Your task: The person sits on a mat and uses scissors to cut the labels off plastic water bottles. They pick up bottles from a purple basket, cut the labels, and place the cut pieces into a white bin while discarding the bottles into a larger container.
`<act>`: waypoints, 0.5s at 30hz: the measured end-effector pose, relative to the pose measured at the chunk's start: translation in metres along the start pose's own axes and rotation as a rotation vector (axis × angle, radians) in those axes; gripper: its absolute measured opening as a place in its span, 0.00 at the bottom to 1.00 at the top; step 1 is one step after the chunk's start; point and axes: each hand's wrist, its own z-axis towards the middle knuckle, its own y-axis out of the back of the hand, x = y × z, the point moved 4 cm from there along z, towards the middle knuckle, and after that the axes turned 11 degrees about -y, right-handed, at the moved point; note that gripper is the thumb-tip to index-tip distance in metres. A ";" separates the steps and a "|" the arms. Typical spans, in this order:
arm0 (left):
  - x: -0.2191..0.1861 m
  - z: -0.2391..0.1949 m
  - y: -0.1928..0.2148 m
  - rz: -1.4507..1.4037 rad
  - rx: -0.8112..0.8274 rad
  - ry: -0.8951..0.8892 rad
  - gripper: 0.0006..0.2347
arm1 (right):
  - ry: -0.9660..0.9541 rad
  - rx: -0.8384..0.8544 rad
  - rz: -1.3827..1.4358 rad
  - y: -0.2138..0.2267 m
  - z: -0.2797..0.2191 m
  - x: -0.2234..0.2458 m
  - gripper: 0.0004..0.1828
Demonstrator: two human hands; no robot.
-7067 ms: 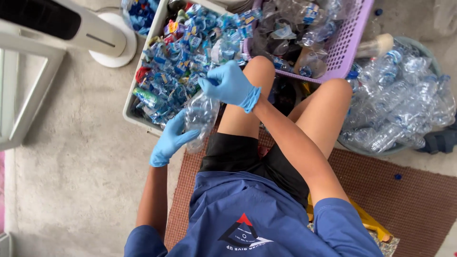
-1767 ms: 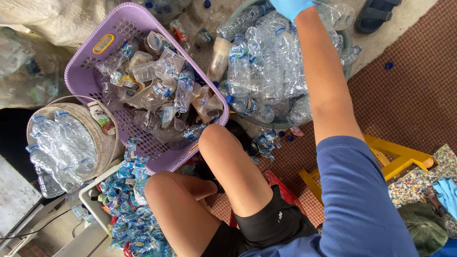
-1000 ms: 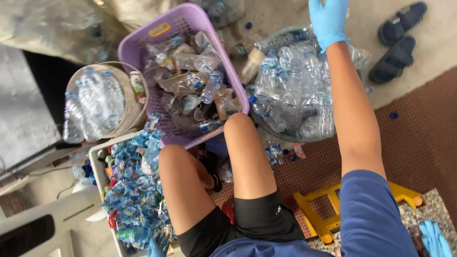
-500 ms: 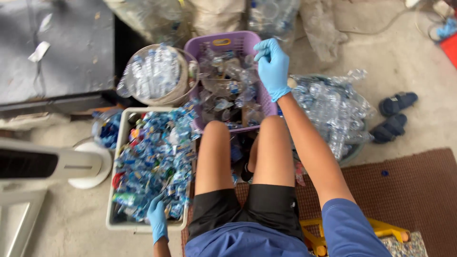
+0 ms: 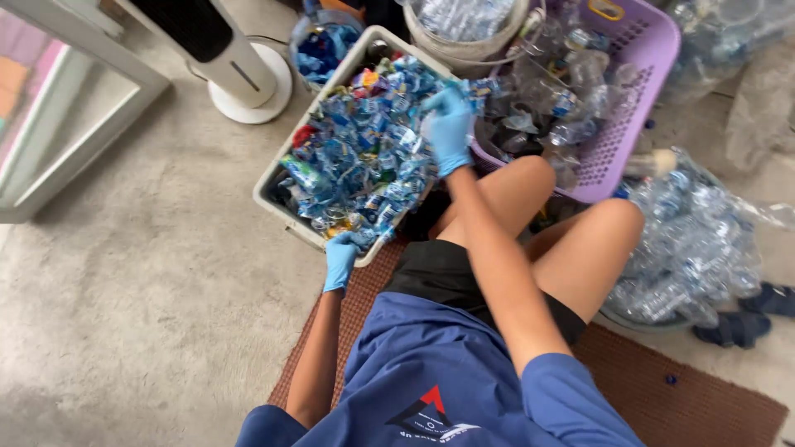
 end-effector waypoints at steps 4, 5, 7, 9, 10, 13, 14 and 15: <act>0.019 0.004 0.002 0.128 -0.060 0.057 0.06 | -0.256 0.181 -0.230 -0.043 -0.097 -0.038 0.15; 0.024 0.012 0.001 0.131 -0.066 0.067 0.06 | -0.265 0.189 -0.232 -0.037 -0.100 -0.079 0.15; 0.030 0.021 0.002 0.467 0.089 -0.092 0.05 | -0.321 0.416 -0.644 -0.035 -0.119 -0.169 0.12; -0.053 0.017 -0.013 0.511 0.055 -0.050 0.04 | -0.245 0.485 -0.689 -0.038 -0.123 -0.144 0.11; -0.092 0.012 -0.024 0.546 0.043 -0.018 0.04 | -0.167 0.531 -0.739 -0.033 -0.129 -0.132 0.10; -0.073 0.046 -0.041 0.734 0.115 0.016 0.09 | -0.246 0.523 -0.685 -0.024 -0.130 -0.144 0.12; -0.070 0.058 -0.046 0.732 0.108 0.017 0.09 | -0.241 0.529 -0.685 -0.022 -0.126 -0.147 0.12; -0.068 0.070 -0.050 0.833 0.124 0.019 0.10 | -0.256 0.557 -0.770 -0.020 -0.124 -0.152 0.10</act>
